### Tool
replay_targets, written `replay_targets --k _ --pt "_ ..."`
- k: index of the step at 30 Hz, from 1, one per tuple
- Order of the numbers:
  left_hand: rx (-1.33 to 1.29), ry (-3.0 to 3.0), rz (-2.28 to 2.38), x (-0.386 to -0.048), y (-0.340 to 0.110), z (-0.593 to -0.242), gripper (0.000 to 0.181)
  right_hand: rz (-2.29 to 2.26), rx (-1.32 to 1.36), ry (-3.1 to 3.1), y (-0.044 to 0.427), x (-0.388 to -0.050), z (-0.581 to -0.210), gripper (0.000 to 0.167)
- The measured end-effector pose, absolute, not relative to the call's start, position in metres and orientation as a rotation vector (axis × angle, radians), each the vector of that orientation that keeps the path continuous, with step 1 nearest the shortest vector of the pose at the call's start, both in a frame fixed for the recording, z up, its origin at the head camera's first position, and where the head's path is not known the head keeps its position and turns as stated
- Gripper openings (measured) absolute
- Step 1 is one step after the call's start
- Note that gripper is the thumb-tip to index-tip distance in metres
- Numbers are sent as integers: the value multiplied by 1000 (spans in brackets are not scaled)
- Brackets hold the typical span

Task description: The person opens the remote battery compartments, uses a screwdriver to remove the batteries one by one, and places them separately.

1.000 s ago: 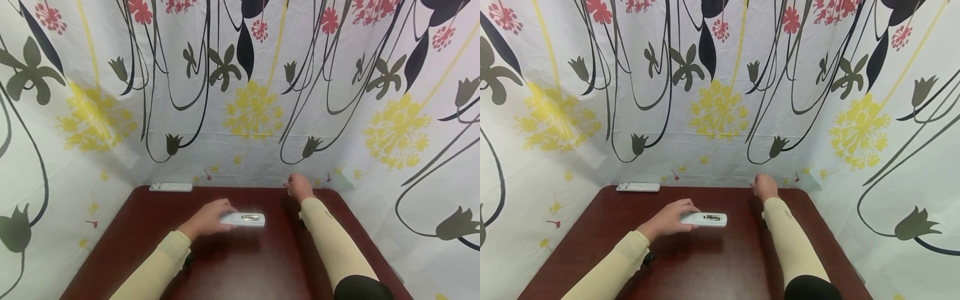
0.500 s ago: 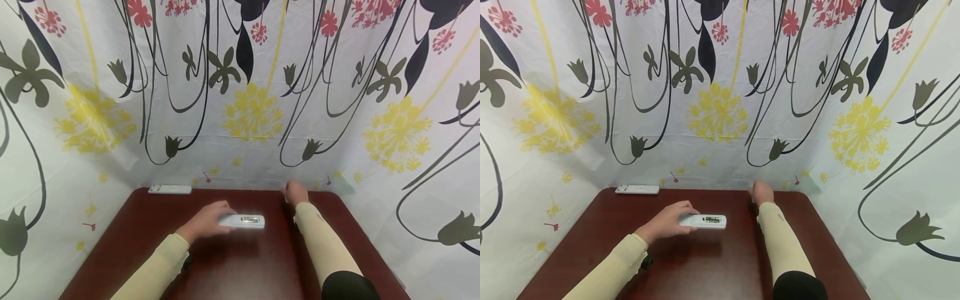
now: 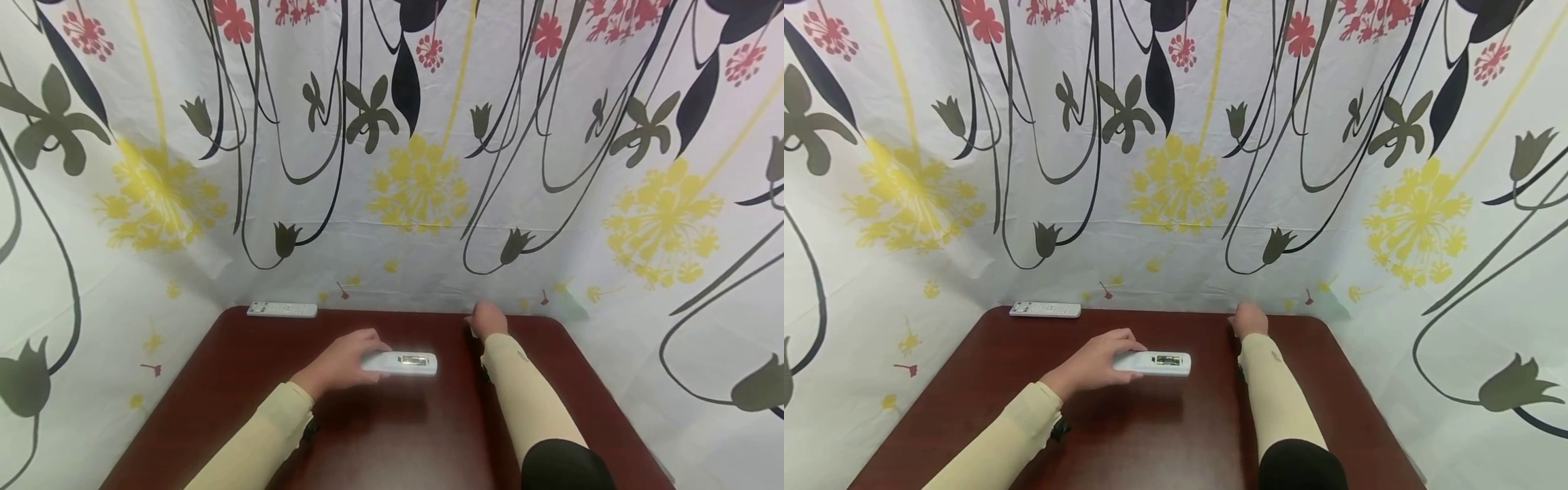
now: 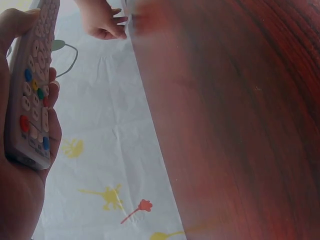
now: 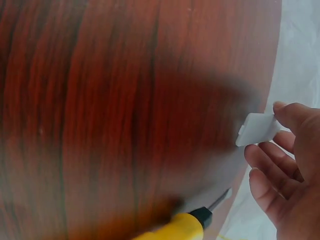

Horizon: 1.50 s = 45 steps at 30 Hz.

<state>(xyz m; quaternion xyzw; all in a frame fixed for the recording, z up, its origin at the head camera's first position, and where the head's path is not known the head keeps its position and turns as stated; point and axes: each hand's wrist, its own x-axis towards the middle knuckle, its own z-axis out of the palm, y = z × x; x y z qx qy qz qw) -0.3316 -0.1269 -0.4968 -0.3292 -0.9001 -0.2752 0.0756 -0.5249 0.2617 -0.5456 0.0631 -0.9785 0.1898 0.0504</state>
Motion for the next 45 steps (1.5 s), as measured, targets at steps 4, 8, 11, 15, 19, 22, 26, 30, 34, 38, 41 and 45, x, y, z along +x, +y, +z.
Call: replay_targets --k 4,8,11,15,19,22,26,30,34,38,41,45 --pt "-983 -2711 -835 -331 -126 -496 41 584 140 -3011 261 -520 -548 34" --pt "-980 -2716 -847 -331 -125 -497 42 549 95 -3025 260 -517 -551 32" --pt "-996 -2694 -833 -331 -125 -496 42 548 95 -3017 260 -514 -551 36" --pt "-1023 -2672 -800 -332 -124 -495 41 581 96 -2996 259 -509 -550 35" --pt "-1035 -2669 -803 -334 -123 -495 42 616 113 -2956 260 -508 -550 32" --pt "-1033 -2673 -817 -335 -122 -494 42 641 158 -2908 260 -507 -549 34" --pt "-1027 -2681 -825 -337 -122 -495 42 725 261 -2857 254 -501 -541 31" --pt "-1035 -2663 -819 -338 -122 -493 42 839 458 -2830 242 -480 -524 20" --pt "-1021 -2654 -807 -339 -126 -492 42 941 658 -2794 225 -452 -506 13" --pt "-993 -2674 -801 -341 -129 -493 43 1051 756 -2789 210 -424 -493 20" --pt "-986 -2683 -812 -340 -130 -494 43 1111 809 -2793 202 -405 -486 21" --pt "-974 -2691 -834 -338 -131 -494 42 1108 901 -2773 197 -386 -480 17"
